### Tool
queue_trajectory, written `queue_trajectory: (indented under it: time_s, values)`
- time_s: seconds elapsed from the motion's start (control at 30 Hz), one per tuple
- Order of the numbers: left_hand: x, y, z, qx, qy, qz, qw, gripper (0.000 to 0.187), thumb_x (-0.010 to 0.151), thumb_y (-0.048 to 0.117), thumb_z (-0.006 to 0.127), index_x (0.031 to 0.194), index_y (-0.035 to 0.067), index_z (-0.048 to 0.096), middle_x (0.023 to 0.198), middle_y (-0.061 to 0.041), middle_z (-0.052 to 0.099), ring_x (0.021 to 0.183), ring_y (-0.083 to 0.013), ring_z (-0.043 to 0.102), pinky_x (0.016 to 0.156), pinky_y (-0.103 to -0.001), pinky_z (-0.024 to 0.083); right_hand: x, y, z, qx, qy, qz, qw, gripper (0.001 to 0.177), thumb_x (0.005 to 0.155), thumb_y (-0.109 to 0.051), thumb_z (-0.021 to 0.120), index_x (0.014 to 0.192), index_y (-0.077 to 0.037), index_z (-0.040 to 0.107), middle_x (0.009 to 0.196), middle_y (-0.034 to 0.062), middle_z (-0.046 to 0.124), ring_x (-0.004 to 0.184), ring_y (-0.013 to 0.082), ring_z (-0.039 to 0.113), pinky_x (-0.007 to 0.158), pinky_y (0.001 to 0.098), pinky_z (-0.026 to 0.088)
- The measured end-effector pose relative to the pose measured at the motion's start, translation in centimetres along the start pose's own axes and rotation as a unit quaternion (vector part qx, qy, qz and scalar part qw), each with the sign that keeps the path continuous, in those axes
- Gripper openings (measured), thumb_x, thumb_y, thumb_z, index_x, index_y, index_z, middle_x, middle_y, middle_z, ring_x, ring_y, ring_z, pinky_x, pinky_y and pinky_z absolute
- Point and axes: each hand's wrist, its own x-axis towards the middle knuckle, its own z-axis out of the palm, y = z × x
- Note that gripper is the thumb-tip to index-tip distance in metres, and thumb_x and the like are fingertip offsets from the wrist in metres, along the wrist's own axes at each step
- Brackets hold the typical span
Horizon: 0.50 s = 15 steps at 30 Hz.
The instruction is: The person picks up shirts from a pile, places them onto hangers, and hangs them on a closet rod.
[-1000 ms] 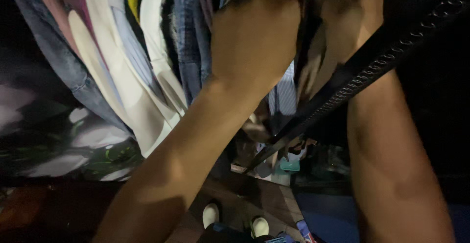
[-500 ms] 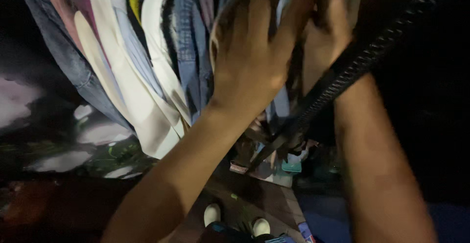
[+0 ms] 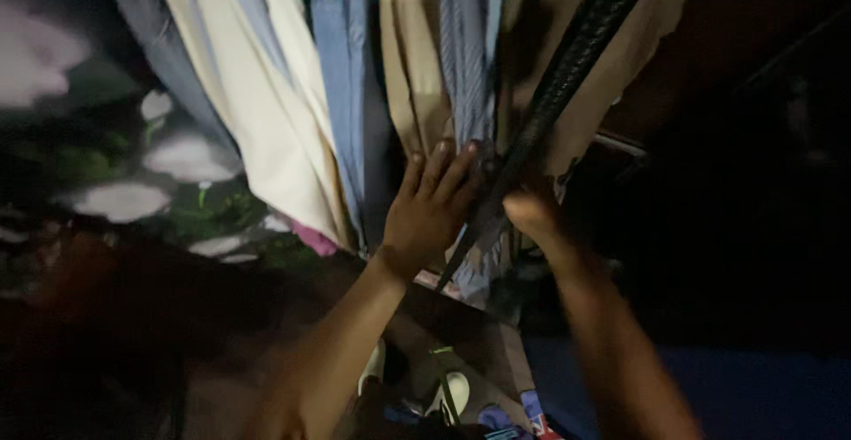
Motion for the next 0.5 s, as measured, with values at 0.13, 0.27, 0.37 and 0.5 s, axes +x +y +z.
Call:
queue_trajectory:
  time_s: [0.13, 0.27, 0.37, 0.5]
  values:
    - [-3.9, 1.4, 0.1, 0.0, -0.072, -0.043, 0.996, 0.066, 0.096, 0.024, 0.065, 0.16, 0.023, 0.048, 0.175, -0.01, 0.021, 0.163, -0.0372, 0.015, 0.128, -0.062, 0.02, -3.8, 1.1, 1.8, -0.124, -0.023, 0.127, 0.984, 0.024, 0.112, -0.021, 0.061, 0.118, 0.003, 0.057, 0.111, 0.0272, 0.061, 0.101, 0.0383, 0.06, 0.091, 0.0433, 0.052]
    - [-6.9, 2.1, -0.3, -0.065, -0.099, -0.101, 0.988, 0.061, 0.094, 0.025, 0.066, 0.153, 0.02, 0.052, 0.173, -0.014, 0.021, 0.16, -0.0438, 0.013, 0.128, -0.064, 0.017, -7.1, -5.0, 1.5, -0.093, 0.002, 0.012, 0.996, 0.054, 0.122, -0.022, 0.052, 0.165, 0.006, 0.036, 0.163, 0.0353, 0.04, 0.14, 0.0537, 0.042, 0.108, 0.0535, 0.039]
    - [-9.9, 2.6, -0.2, -0.06, -0.016, -0.121, 0.991, 0.067, 0.094, 0.019, 0.069, 0.159, 0.02, 0.053, 0.172, -0.019, 0.023, 0.161, -0.0475, 0.013, 0.129, -0.066, 0.017, -9.7, -12.1, 0.0, -0.046, -0.154, 0.201, 0.966, 0.074, 0.098, -0.037, 0.064, 0.16, -0.008, 0.035, 0.156, 0.0216, 0.051, 0.143, 0.0412, 0.051, 0.113, 0.047, 0.045]
    - [-13.5, 2.3, -0.8, -0.074, -0.02, -0.178, 0.981, 0.074, 0.085, 0.019, 0.077, 0.154, 0.014, 0.051, 0.171, -0.022, 0.023, 0.16, -0.0498, 0.012, 0.128, -0.07, 0.014, -11.1, -17.9, 1.0, -0.086, -0.164, 0.18, 0.966, 0.085, 0.098, -0.043, 0.062, 0.164, -0.008, 0.02, 0.167, 0.0218, 0.034, 0.144, 0.0397, 0.049, 0.113, 0.0474, 0.044]
